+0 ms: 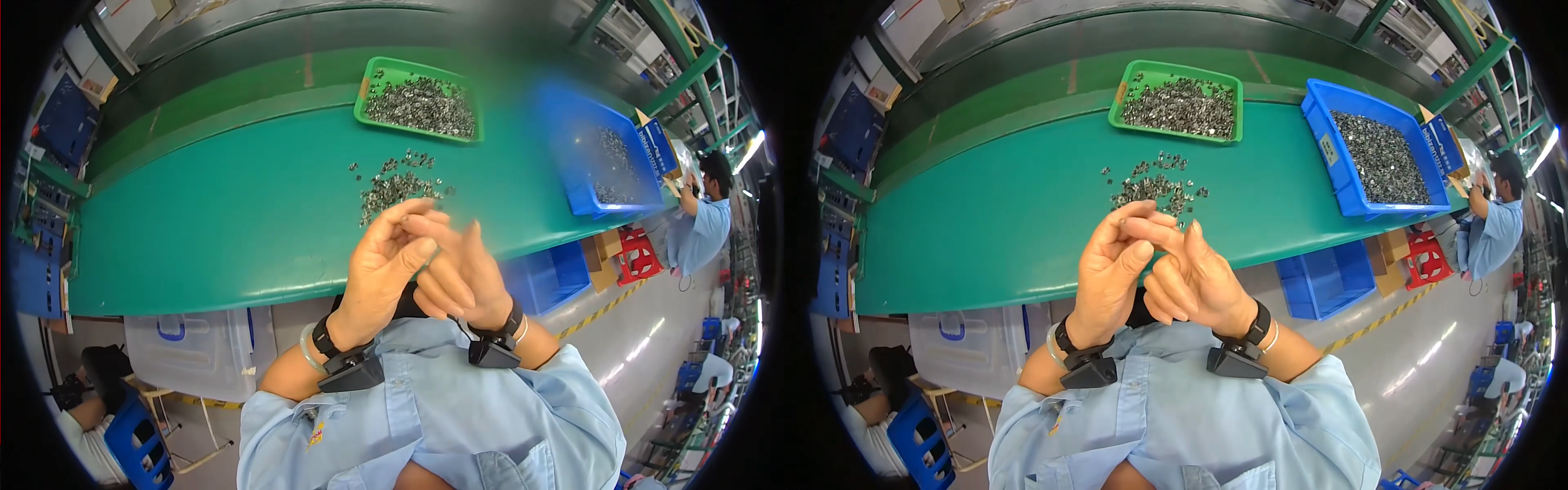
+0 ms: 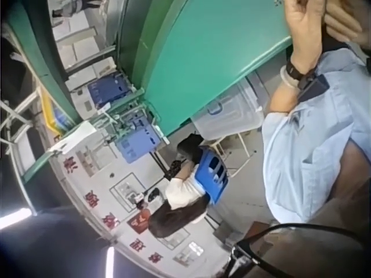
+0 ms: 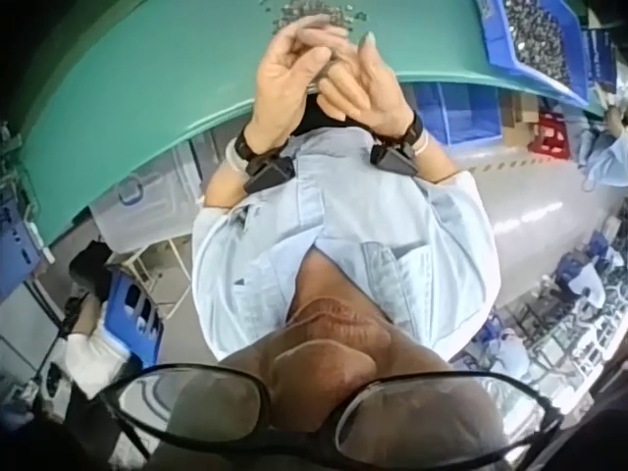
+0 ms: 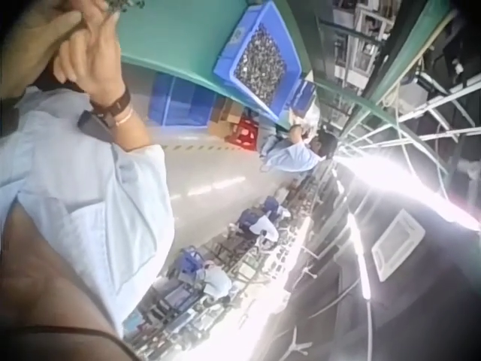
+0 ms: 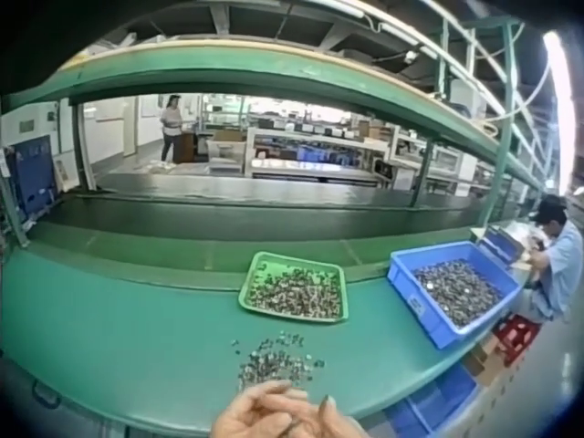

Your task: The person picks up small metal components from a pile on the table, fits them together by hand, and places the assembled units into a blue bin, occasionally replenishing the pile from a green tray.

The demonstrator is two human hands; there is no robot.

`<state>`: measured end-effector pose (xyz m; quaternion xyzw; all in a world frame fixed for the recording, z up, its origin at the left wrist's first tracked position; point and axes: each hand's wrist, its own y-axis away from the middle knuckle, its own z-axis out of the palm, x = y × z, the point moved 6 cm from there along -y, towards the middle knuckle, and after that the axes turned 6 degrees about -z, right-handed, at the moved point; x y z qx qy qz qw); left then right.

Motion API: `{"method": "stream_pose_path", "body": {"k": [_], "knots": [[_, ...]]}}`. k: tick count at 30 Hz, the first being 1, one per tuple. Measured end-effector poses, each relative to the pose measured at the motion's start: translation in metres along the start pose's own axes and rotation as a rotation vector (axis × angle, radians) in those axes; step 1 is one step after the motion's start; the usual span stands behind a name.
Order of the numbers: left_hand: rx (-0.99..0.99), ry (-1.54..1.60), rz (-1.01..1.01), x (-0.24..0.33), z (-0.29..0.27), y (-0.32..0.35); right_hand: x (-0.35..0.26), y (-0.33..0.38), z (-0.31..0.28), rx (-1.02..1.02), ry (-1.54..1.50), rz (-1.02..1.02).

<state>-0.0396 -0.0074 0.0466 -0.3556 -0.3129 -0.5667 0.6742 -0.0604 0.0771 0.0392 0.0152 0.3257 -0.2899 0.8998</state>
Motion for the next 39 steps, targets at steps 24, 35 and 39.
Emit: {"method": "stream_pose_path", "body": {"k": [24, 35, 39], "knots": [[-0.042, 0.137, -0.247, -0.04, 0.011, 0.016, 0.023, 0.067, -0.021, 0.126, 0.43, -0.135], [0.001, 0.097, -0.278, -0.045, 0.021, 0.022, 0.014, 0.078, -0.026, 0.161, -0.087, -0.196], [-0.032, 0.066, -0.254, -0.046, 0.019, 0.024, 0.015, 0.079, -0.028, 0.2, -0.057, -0.185]]}}
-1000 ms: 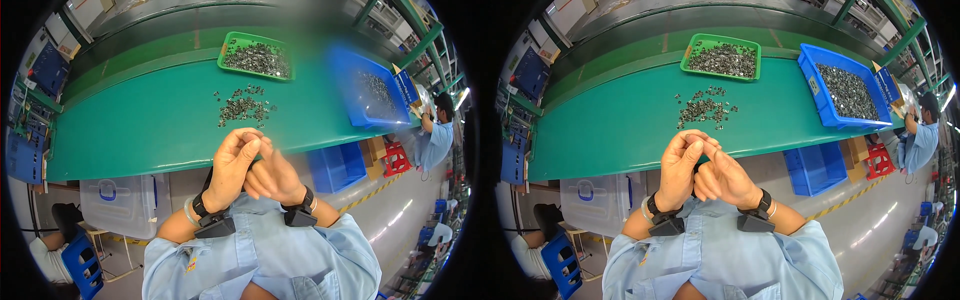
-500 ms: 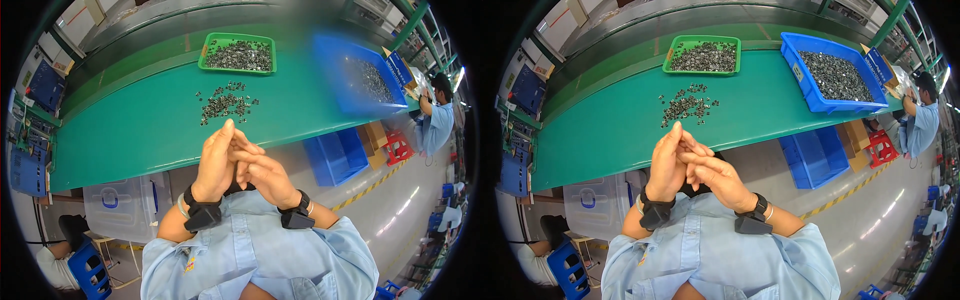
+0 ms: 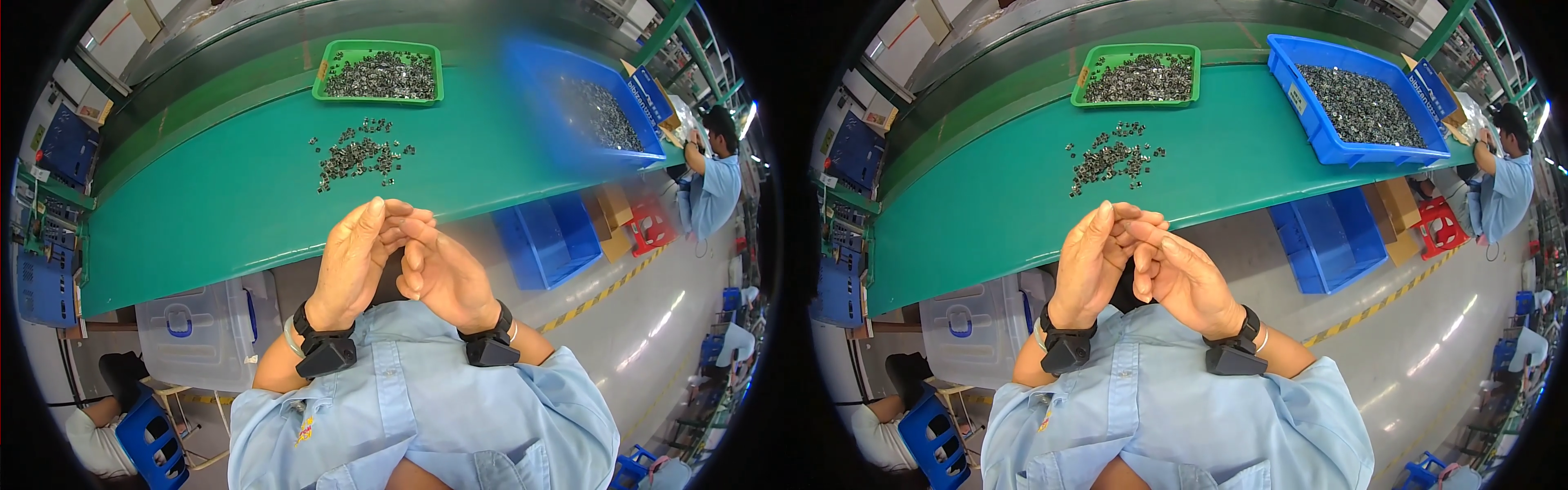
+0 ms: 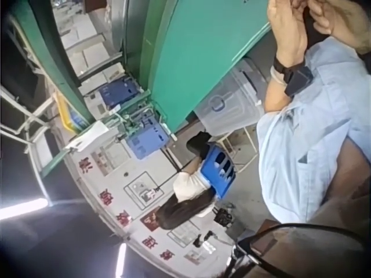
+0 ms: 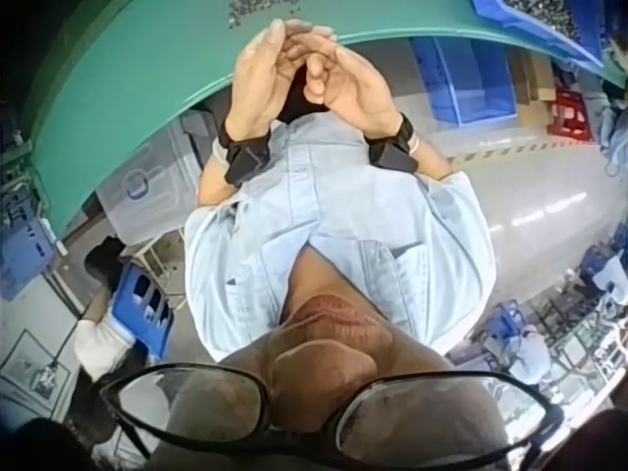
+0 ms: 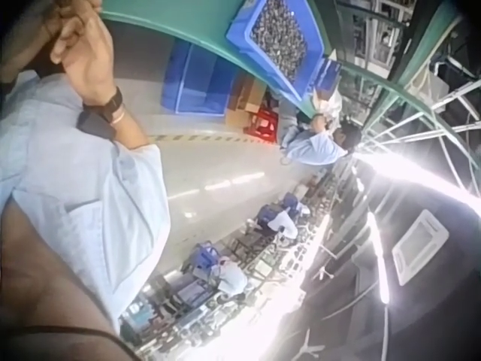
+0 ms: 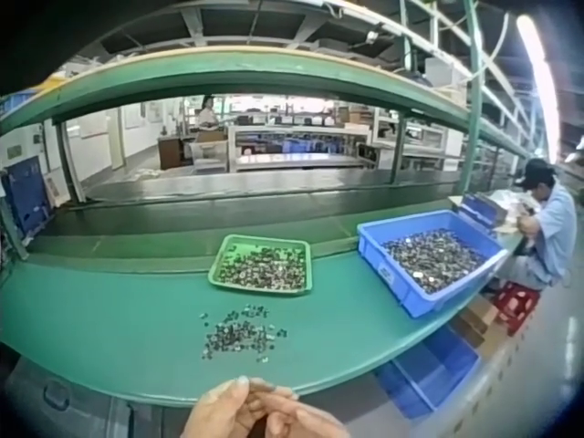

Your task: The person picks up small metal components from a pile on the table, fits them together by hand, and places the assembled units into a blue bin, occasionally replenishing the pile from a green tray.

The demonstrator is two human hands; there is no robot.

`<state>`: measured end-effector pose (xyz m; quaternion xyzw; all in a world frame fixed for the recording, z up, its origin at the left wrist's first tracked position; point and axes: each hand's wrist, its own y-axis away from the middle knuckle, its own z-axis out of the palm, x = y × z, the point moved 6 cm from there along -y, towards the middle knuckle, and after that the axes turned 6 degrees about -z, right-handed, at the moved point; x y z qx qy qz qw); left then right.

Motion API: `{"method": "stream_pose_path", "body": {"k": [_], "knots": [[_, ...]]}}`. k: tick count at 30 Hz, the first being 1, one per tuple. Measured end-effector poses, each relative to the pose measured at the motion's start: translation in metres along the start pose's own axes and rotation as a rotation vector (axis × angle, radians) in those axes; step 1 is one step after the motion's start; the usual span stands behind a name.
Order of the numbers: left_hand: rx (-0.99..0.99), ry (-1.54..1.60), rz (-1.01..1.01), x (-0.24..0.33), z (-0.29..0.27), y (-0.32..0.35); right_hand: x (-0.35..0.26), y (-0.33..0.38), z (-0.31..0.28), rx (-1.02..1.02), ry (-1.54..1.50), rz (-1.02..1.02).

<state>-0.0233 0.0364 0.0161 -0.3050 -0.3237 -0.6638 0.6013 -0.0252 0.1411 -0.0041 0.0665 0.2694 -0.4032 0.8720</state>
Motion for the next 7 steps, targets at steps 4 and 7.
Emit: {"method": "stream_pose_path", "body": {"k": [4, 7], "knots": [[0.0, -0.107, 0.047, 0.0002, -0.003, 0.0043, -0.0032, 0.0006, -0.0005, -0.002, 0.075, -0.029], [0.013, -0.18, 0.067, 0.0005, -0.004, 0.0073, -0.0047, 0.0011, -0.0021, -0.027, 0.161, -0.049]]}}
